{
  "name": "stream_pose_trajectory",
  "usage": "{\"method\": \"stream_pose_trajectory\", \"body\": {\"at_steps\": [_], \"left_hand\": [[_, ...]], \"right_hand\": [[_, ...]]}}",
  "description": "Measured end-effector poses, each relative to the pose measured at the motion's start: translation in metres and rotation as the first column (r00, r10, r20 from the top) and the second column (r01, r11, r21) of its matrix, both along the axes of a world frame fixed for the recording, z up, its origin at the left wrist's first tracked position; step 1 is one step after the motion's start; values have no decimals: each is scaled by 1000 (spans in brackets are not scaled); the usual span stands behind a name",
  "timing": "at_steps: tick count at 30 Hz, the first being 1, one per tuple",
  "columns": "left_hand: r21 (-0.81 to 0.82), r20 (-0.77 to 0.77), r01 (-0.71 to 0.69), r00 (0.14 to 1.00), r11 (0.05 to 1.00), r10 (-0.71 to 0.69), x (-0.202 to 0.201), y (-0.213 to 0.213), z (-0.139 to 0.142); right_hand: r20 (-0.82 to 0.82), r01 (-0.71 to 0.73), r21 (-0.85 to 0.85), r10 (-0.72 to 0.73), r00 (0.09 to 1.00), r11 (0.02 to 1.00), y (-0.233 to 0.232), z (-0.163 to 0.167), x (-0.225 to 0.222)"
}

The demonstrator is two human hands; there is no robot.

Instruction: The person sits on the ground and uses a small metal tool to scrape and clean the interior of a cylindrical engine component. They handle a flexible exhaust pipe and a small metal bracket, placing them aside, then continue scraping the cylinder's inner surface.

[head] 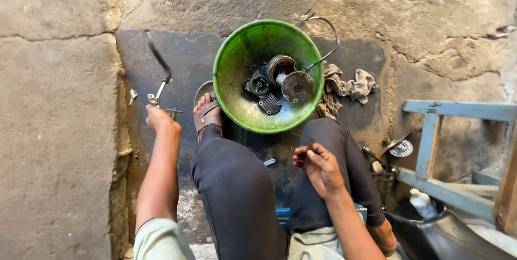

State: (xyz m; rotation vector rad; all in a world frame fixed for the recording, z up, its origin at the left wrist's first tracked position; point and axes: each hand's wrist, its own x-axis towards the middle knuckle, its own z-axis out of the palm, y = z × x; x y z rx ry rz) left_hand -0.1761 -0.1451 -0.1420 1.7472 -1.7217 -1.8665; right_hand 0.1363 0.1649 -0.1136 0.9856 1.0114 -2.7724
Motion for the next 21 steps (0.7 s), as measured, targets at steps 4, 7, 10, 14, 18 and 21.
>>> {"method": "stream_pose_trajectory", "body": {"at_steps": [4,7,10,14,18,21], "left_hand": [[-136,109,71,993,988,-56,-13,5,-33],[-255,252,238,952,937,-173,-26,12,-38],[-742,390,556,812,375,-434,-28,22,-29],[-840,395,436,80,-324,-915,-25,65,-22],[-653,431,374,-532,-658,-729,-31,132,-35],[-595,562,161,-617,-788,-551,-33,159,-51]], "right_hand": [[-15,43,-33,-44,999,999,10,-9,2],[-1,79,-79,-80,997,994,11,-7,-1],[24,105,-107,-103,994,989,9,-3,-2],[-3,128,-157,-130,992,979,10,-1,-1],[-12,141,-186,-146,989,972,11,-1,0],[-9,153,-193,-157,988,969,9,0,-1]]}}
